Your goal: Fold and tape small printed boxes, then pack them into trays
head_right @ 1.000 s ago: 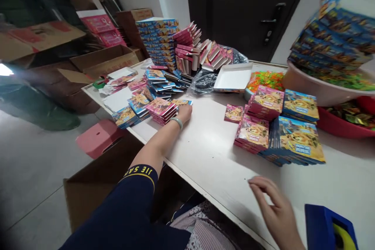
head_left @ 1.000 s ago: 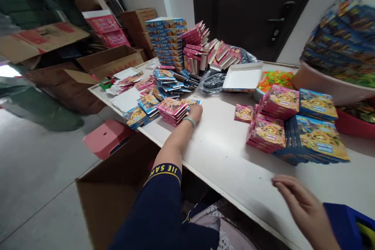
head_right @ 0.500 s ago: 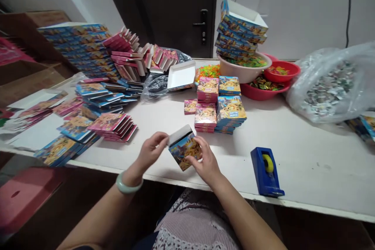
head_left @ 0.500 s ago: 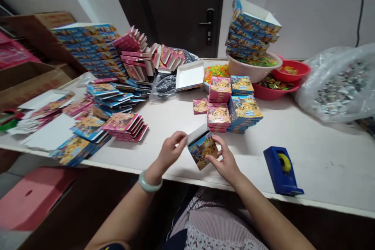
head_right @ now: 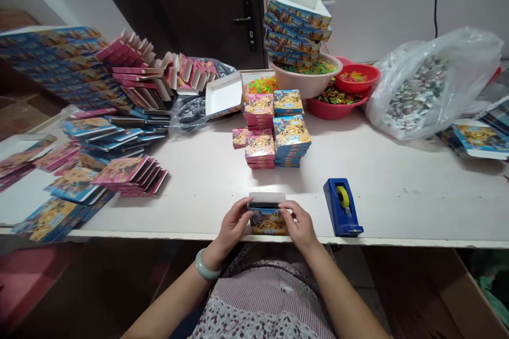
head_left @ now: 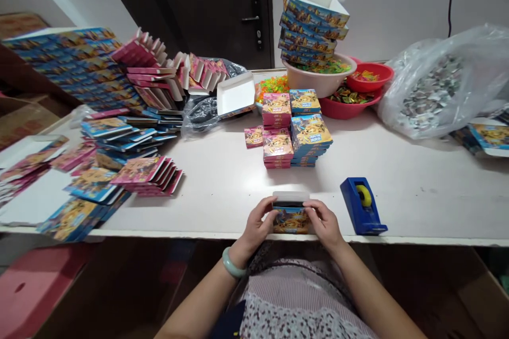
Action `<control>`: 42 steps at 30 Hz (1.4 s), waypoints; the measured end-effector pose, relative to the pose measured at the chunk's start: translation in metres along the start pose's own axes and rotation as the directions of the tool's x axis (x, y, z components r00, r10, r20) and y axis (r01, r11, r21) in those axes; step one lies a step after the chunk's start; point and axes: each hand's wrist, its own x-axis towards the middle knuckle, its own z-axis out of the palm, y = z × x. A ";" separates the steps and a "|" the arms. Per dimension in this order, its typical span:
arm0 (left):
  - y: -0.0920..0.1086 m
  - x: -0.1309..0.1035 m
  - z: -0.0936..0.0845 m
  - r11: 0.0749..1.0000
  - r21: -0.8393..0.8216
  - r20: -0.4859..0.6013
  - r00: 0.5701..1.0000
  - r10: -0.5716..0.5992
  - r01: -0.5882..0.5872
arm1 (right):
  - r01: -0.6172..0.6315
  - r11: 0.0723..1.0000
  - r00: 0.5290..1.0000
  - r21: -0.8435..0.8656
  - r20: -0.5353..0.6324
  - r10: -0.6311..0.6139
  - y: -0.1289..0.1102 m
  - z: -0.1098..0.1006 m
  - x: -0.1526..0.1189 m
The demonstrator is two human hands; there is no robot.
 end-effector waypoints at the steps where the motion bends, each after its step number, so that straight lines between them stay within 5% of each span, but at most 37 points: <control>1: 0.001 0.000 0.003 0.999 0.039 -0.013 0.999 0.032 -0.031 | 0.018 1.000 1.000 -0.005 0.011 -0.018 -0.003 -0.002 0.004; 11: 0.006 0.018 0.007 0.996 0.058 0.020 0.997 0.069 -0.070 | -0.223 0.951 0.975 0.217 0.052 0.217 -0.006 -0.010 0.023; 16: 0.003 0.018 0.005 0.995 -0.096 -0.008 0.999 0.040 -0.041 | -0.120 0.985 0.984 0.127 0.149 0.101 -0.011 -0.018 0.027; 22: 0.007 0.025 -0.011 0.965 -0.020 0.250 0.933 0.258 -0.261 | 0.094 0.995 0.941 0.016 0.325 -0.094 -0.026 -0.033 0.028; 24: 0.013 0.025 -0.010 0.959 0.002 0.245 0.930 0.275 -0.284 | 0.127 0.992 0.939 -0.018 0.324 -0.114 -0.031 -0.032 0.026; 29: 0.027 0.024 0.009 0.997 0.015 0.089 0.993 0.075 -0.076 | 0.001 0.999 0.985 -0.035 0.173 0.005 -0.038 -0.018 0.021; 33: 0.031 0.025 0.008 0.999 -0.021 0.114 0.993 0.035 -0.033 | -0.081 0.996 0.984 -0.026 0.159 0.084 -0.043 -0.017 0.018; 39: 0.021 0.016 -0.020 0.939 0.068 0.367 0.883 0.291 -0.338 | 0.142 0.987 0.950 -0.077 0.290 -0.114 -0.037 -0.031 0.005; 42: 0.018 0.010 -0.021 0.941 0.078 0.364 0.888 0.281 -0.330 | 0.292 0.951 0.931 -0.102 0.257 -0.259 -0.025 -0.029 -0.003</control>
